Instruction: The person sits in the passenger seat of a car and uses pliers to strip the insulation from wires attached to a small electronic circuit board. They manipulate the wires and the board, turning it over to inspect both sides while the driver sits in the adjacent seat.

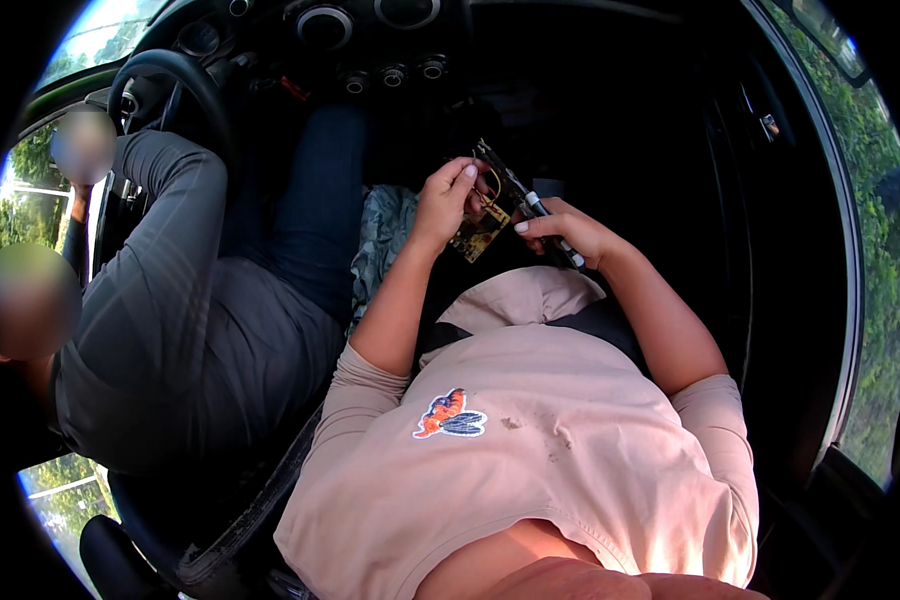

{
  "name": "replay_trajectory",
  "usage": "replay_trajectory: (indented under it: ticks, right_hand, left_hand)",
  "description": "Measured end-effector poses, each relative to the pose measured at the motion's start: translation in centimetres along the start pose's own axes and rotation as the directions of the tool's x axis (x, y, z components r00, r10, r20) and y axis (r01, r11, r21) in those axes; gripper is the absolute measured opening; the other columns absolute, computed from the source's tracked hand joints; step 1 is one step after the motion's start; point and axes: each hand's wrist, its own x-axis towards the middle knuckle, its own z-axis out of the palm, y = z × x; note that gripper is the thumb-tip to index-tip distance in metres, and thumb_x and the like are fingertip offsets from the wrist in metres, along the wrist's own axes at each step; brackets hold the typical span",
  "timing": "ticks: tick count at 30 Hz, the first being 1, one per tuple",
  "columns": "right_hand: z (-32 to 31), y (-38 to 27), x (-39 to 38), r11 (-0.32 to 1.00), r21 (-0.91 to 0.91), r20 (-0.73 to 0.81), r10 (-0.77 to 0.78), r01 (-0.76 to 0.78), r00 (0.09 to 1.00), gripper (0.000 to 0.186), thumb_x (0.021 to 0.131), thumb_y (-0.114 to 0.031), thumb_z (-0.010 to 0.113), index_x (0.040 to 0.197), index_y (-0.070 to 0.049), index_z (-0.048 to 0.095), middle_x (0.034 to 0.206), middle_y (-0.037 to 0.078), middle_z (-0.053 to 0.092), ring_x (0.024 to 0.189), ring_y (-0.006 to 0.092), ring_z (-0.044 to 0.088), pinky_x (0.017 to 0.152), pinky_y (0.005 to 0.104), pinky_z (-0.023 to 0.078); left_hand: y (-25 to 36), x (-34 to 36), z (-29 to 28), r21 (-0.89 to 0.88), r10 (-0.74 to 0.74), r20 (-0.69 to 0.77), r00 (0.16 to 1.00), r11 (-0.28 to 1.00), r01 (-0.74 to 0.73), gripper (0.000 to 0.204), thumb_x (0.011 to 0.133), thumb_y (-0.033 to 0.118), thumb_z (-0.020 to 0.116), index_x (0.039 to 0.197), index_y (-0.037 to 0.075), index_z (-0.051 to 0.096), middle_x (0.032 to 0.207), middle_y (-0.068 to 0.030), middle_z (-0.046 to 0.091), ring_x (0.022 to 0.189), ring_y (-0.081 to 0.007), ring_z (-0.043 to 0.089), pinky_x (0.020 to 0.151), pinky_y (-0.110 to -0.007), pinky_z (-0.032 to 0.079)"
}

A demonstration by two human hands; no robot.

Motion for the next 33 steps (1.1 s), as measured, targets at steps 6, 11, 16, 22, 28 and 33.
replay_trajectory:
  ticks: [6, 11, 16, 22, 28, 33]
  right_hand:
    - [-0.1, 0.1, 0.3, 0.998, -0.051, -0.010, 0.030, -0.030, 1.000, 0.039, 0.073, -0.029, 0.066, 0.097, 0.000, 0.056, 0.071, 0.003, 0.052, 0.066, 0.0128, 0.049, 0.065, 0.0253, 0.041]
    - [0.2, 0.1, 0.2, 0.997, -0.068, 0.004, 0.034, -0.034, 0.999, 0.038, 0.072, -0.029, 0.066, 0.095, 0.000, 0.056, 0.071, 0.002, 0.051, 0.065, 0.0119, 0.048, 0.063, 0.0243, 0.040]
    - [0.2, 0.1, 0.3, 0.998, -0.062, 0.038, 0.032, -0.029, 0.999, 0.033, 0.073, -0.027, 0.066, 0.091, -0.002, 0.055, 0.068, 0.000, 0.048, 0.061, 0.0101, 0.045, 0.059, 0.0234, 0.038]
    - [0.2, -0.2, 0.2, 0.996, -0.072, 0.032, 0.048, -0.045, 0.998, 0.029, 0.072, -0.024, 0.066, 0.087, -0.003, 0.055, 0.066, -0.001, 0.047, 0.058, 0.0096, 0.043, 0.056, 0.0229, 0.037]
    - [1.0, -0.9, 0.0, 0.967, -0.249, -0.082, 0.036, -0.055, 0.996, 0.027, 0.072, -0.024, 0.066, 0.085, -0.004, 0.055, 0.067, 0.001, 0.050, 0.058, 0.0104, 0.044, 0.056, 0.0240, 0.037]
    - [1.2, -1.0, -0.1, 0.943, -0.327, -0.134, 0.023, -0.066, 0.991, 0.025, 0.072, -0.023, 0.067, 0.083, -0.004, 0.055, 0.068, 0.002, 0.052, 0.060, 0.0115, 0.046, 0.057, 0.0253, 0.038]
  left_hand:
    - [-0.5, 0.2, -0.3, 0.116, 0.019, -0.010, 1.000, 0.993, -0.018, 0.022, 0.096, 0.019, 0.046, 0.089, 0.003, 0.058, 0.068, 0.0028, 0.048, 0.058, -0.0046, 0.042, 0.053, -0.019, 0.034]
    - [-0.6, 0.3, -0.2, 0.327, 0.105, -0.082, 0.991, 0.942, -0.073, 0.022, 0.090, 0.015, 0.050, 0.082, -0.001, 0.062, 0.066, -0.0046, 0.058, 0.064, -0.0118, 0.054, 0.060, -0.027, 0.042]
    - [-0.9, 0.6, -0.6, 0.352, 0.097, -0.091, 0.991, 0.934, -0.059, 0.023, 0.087, 0.017, 0.051, 0.078, -0.001, 0.063, 0.067, -0.0076, 0.060, 0.064, -0.0142, 0.055, 0.061, -0.028, 0.043]
    - [-0.9, 0.8, -0.8, 0.359, 0.071, -0.100, 0.992, 0.933, -0.030, 0.024, 0.085, 0.019, 0.052, 0.077, -0.001, 0.063, 0.067, -0.0086, 0.060, 0.065, -0.0152, 0.057, 0.062, -0.029, 0.043]
    - [-0.8, 0.9, -0.9, 0.378, 0.036, -0.110, 0.993, 0.926, 0.008, 0.025, 0.085, 0.020, 0.052, 0.078, -0.001, 0.064, 0.068, -0.0106, 0.061, 0.065, -0.0182, 0.058, 0.062, -0.030, 0.043]
    - [-0.8, 1.1, -1.1, 0.403, 0.018, -0.095, 0.995, 0.915, 0.022, 0.026, 0.086, 0.021, 0.052, 0.080, -0.001, 0.064, 0.070, -0.0117, 0.061, 0.067, -0.0199, 0.059, 0.063, -0.031, 0.044]
